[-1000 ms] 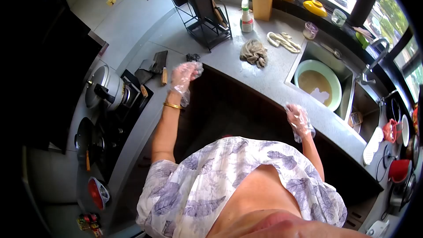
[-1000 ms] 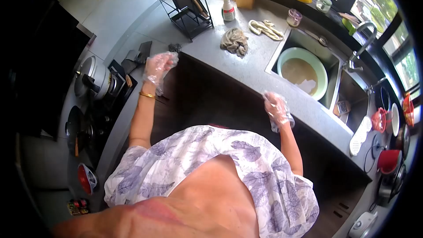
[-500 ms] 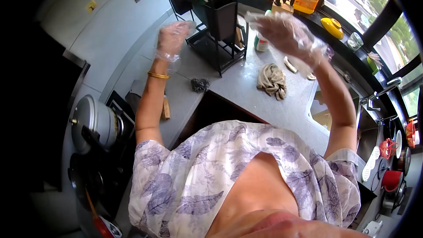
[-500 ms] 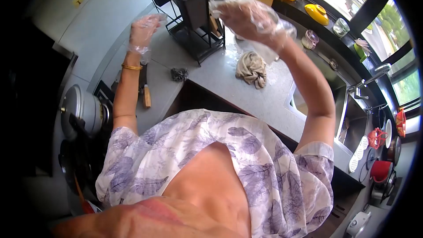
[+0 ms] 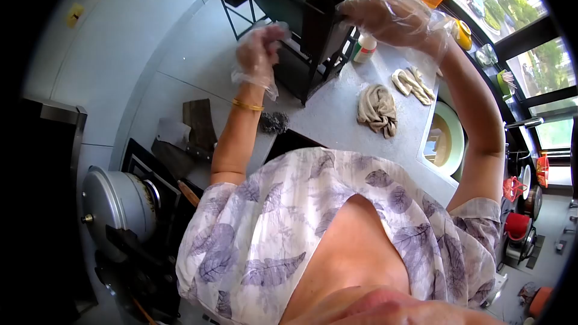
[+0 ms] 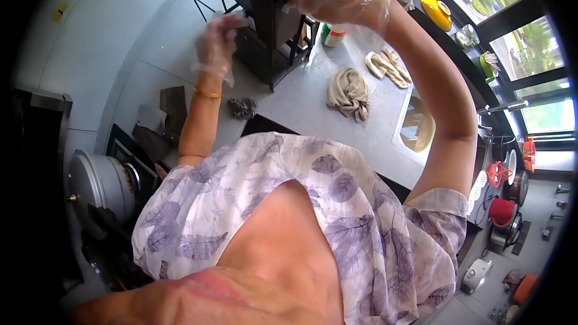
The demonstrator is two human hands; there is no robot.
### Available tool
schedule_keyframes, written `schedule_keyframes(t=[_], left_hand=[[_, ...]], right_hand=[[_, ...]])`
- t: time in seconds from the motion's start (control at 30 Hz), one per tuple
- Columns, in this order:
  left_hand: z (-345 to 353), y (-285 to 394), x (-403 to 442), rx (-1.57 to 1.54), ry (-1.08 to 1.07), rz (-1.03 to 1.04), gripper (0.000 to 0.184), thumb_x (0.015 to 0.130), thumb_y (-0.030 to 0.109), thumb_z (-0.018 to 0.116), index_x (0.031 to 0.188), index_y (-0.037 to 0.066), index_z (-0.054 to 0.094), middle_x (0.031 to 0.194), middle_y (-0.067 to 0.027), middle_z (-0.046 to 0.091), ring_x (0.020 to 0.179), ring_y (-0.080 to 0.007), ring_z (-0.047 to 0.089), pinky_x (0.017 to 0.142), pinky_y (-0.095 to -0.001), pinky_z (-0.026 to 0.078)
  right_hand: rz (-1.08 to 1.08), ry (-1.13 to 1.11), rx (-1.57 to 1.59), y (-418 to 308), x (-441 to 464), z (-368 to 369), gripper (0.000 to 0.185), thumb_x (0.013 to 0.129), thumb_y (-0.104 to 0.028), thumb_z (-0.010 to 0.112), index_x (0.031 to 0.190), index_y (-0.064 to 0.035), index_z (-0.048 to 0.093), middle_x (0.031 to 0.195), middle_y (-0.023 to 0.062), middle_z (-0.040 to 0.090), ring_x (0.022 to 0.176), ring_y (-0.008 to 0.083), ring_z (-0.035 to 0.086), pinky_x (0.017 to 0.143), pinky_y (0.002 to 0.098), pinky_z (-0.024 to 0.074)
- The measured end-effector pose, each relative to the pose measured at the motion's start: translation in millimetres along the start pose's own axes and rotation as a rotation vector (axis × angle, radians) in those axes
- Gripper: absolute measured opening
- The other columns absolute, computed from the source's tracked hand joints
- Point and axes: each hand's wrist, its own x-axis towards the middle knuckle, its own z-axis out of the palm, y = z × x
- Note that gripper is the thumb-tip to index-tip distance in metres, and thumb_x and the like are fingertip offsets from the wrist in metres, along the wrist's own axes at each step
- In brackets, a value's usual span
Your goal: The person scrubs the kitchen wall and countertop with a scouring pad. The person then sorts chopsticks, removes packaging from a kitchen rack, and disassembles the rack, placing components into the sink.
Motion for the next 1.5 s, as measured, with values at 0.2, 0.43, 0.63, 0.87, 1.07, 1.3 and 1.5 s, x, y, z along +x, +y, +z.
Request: schedule_keyframes(t=[0.2, 0.43, 0.63, 0.87, 1.07, 1.3, 1.5], left_hand=[[7, 18, -10, 0.405, -0.257, -0.184, 0.036, 0.085, 0.02, 0.056, 0.116, 0.001, 0.055, 0.086, -0.0052, 0.065, 0.052, -0.0075, 0.056, 0.037, -0.0169, 0.04], [25, 36, -3, 0.309, -0.567, -0.431, 0.025, 0.086, 0.015, 0.053, 0.109, 0.005, 0.054, 0.081, -0.0066, 0.061, 0.051, -0.0108, 0.053, 0.037, -0.0211, 0.04], [14, 22, 5, 0.05, -0.628, -0.357, 0.03, 0.085, 0.019, 0.05, 0.104, -0.004, 0.053, 0.077, -0.0125, 0.061, 0.053, -0.0127, 0.052, 0.044, -0.0215, 0.043], [20, 24, -1, 0.025, -0.485, -0.273, 0.028, 0.083, 0.014, 0.047, 0.103, -0.004, 0.055, 0.07, -0.0131, 0.06, 0.052, -0.0134, 0.053, 0.047, -0.0204, 0.045], [19, 17, 2, -0.1, -0.5, -0.286, 0.024, 0.085, 0.014, 0.048, 0.101, -0.003, 0.055, 0.076, -0.0128, 0.061, 0.055, -0.0157, 0.057, 0.051, -0.025, 0.05], [17, 16, -4, -0.092, -0.523, -0.217, 0.03, 0.088, 0.022, 0.049, 0.104, -0.002, 0.056, 0.08, -0.0142, 0.064, 0.063, -0.0196, 0.063, 0.052, -0.0282, 0.052], [14, 12, -8, -0.102, -0.528, -0.181, 0.032, 0.09, 0.025, 0.048, 0.105, -0.003, 0.056, 0.082, -0.0151, 0.064, 0.068, -0.0206, 0.065, 0.052, -0.028, 0.054]], right_hand=[[-0.152, 0.152, 0.131, 28, -3, 10, 0.02, 0.085, -0.018, 0.059, 0.104, -0.0184, 0.064, 0.096, 0.0076, 0.065, 0.088, 0.0202, 0.062, 0.087, 0.0314, 0.0469], [-0.11, -0.008, -0.127, -7, 12, -26, 0.02, 0.083, -0.013, 0.057, 0.101, -0.0173, 0.066, 0.093, 0.007, 0.065, 0.085, 0.023, 0.063, 0.079, 0.0313, 0.0508], [-0.154, 0.038, -0.179, -21, 9, -35, 0.024, 0.083, -0.006, 0.055, 0.104, -0.0142, 0.065, 0.09, 0.0096, 0.065, 0.082, 0.0247, 0.064, 0.076, 0.0319, 0.0522], [-0.089, 0.073, -0.238, -28, 2, -39, 0.02, 0.08, -0.011, 0.059, 0.099, -0.0106, 0.064, 0.084, 0.0112, 0.064, 0.074, 0.0238, 0.064, 0.067, 0.0328, 0.0527], [-0.254, 0.298, -0.237, -12, -4, -17, 0.022, 0.077, -0.005, 0.058, 0.098, -0.0104, 0.061, 0.075, 0.0101, 0.062, 0.067, 0.0227, 0.063, 0.057, 0.0319, 0.0511], [-0.233, 0.303, -0.179, -17, -8, -15, 0.023, 0.079, -0.007, 0.059, 0.101, -0.0113, 0.06, 0.077, 0.0088, 0.061, 0.065, 0.0231, 0.061, 0.054, 0.032, 0.0486], [-0.159, 0.297, -0.225, -1, -13, 2, 0.024, 0.074, -0.012, 0.066, 0.098, -0.0107, 0.063, 0.088, 0.0103, 0.062, 0.079, 0.0235, 0.061, 0.069, 0.0359, 0.0494]])
